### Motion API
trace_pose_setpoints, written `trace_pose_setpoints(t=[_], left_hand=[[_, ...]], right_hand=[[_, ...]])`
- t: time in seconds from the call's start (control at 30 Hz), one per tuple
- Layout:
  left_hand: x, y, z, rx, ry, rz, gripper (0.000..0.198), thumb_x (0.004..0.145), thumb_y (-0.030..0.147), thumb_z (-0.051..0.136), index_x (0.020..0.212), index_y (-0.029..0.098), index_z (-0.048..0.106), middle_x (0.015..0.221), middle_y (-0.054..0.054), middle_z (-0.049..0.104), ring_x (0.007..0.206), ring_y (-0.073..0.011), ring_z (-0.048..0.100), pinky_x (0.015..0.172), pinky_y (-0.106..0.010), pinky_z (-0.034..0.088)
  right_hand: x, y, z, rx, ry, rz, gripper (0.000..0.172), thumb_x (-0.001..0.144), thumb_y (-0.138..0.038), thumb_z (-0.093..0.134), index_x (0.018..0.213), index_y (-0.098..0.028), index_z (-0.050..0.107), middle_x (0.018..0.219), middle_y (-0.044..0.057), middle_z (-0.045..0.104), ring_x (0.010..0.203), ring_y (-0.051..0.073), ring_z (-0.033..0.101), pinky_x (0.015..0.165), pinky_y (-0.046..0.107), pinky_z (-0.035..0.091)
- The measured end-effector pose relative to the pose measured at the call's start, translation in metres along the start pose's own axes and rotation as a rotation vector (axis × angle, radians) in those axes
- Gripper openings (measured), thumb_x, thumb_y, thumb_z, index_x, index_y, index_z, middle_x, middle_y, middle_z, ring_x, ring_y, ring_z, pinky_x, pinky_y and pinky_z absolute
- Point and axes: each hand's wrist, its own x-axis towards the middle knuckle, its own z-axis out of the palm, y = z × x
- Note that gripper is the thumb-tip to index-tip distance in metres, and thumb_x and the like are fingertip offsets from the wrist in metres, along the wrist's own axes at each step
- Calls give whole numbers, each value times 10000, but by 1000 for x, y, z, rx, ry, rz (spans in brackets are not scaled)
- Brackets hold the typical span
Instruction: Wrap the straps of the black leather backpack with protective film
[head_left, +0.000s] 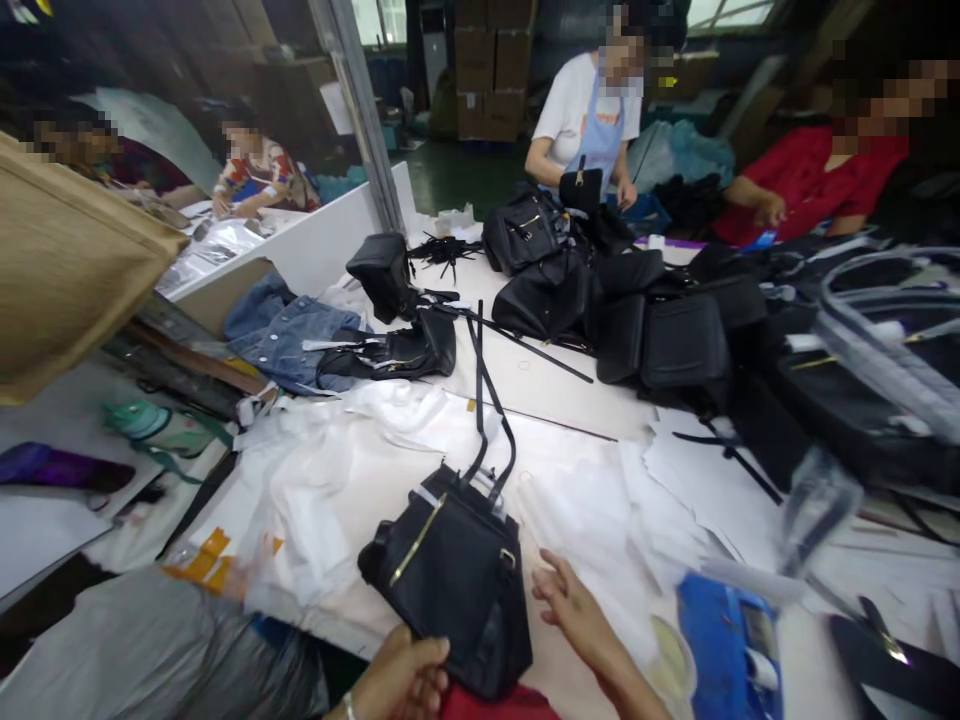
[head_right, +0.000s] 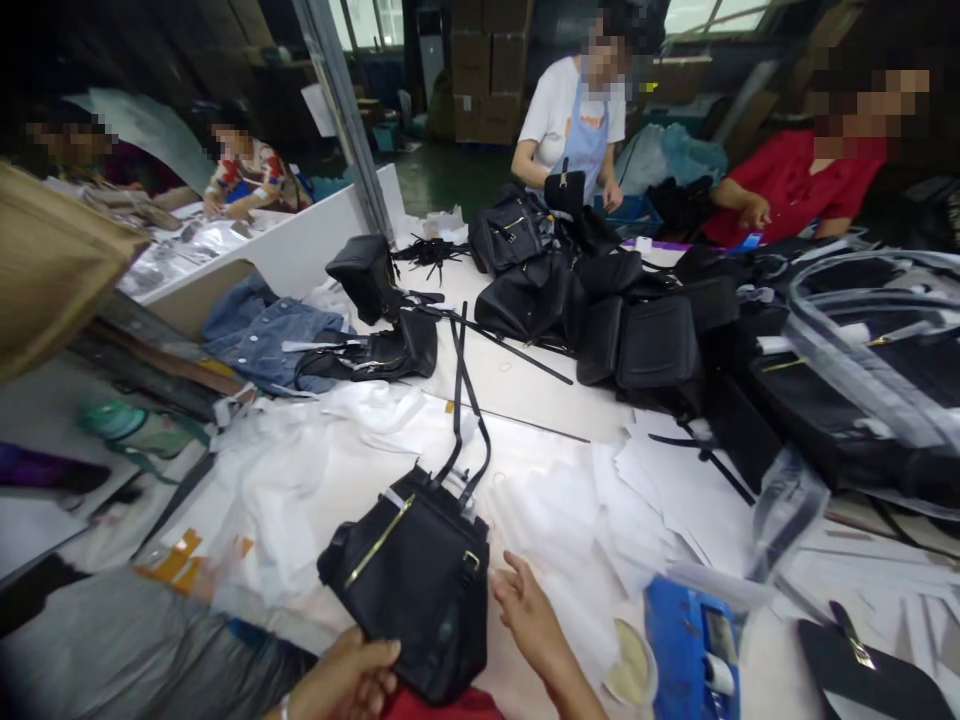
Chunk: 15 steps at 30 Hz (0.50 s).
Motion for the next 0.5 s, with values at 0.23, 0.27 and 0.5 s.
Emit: trace_pose_setpoints(t=[0.23, 0.27, 0.5], left_hand=[[-7, 44, -73, 424, 171, 523, 390, 796, 558, 439, 699, 186, 505, 570, -17, 618, 415, -122, 521, 457, -242, 391], [-4, 60, -81, 464, 287, 664, 357, 811, 530, 447, 766, 188, 535, 683, -32, 653, 556, -146, 596, 575, -265, 455], [48, 90, -66, 761, 71, 734, 461, 857, 428, 386, 1229, 178, 490, 1209, -98, 593, 1116, -226, 543, 984, -361, 382]], right_hand=[[22, 44, 52, -91, 102, -80, 815, 664, -445, 639, 1337, -104, 332, 1201, 156, 586, 1103, 293, 562, 972, 403, 417], [25, 45, 53, -110, 122, -86, 795, 650, -406, 640, 1329, -108, 352, 1207, 149, 584, 1106, 294, 560, 970, 400, 417], [25, 53, 37, -266, 177, -93, 730, 608, -293, 623, 1301, -168, 431, 1197, 92, 601, 1085, 267, 570, 950, 389, 428]])
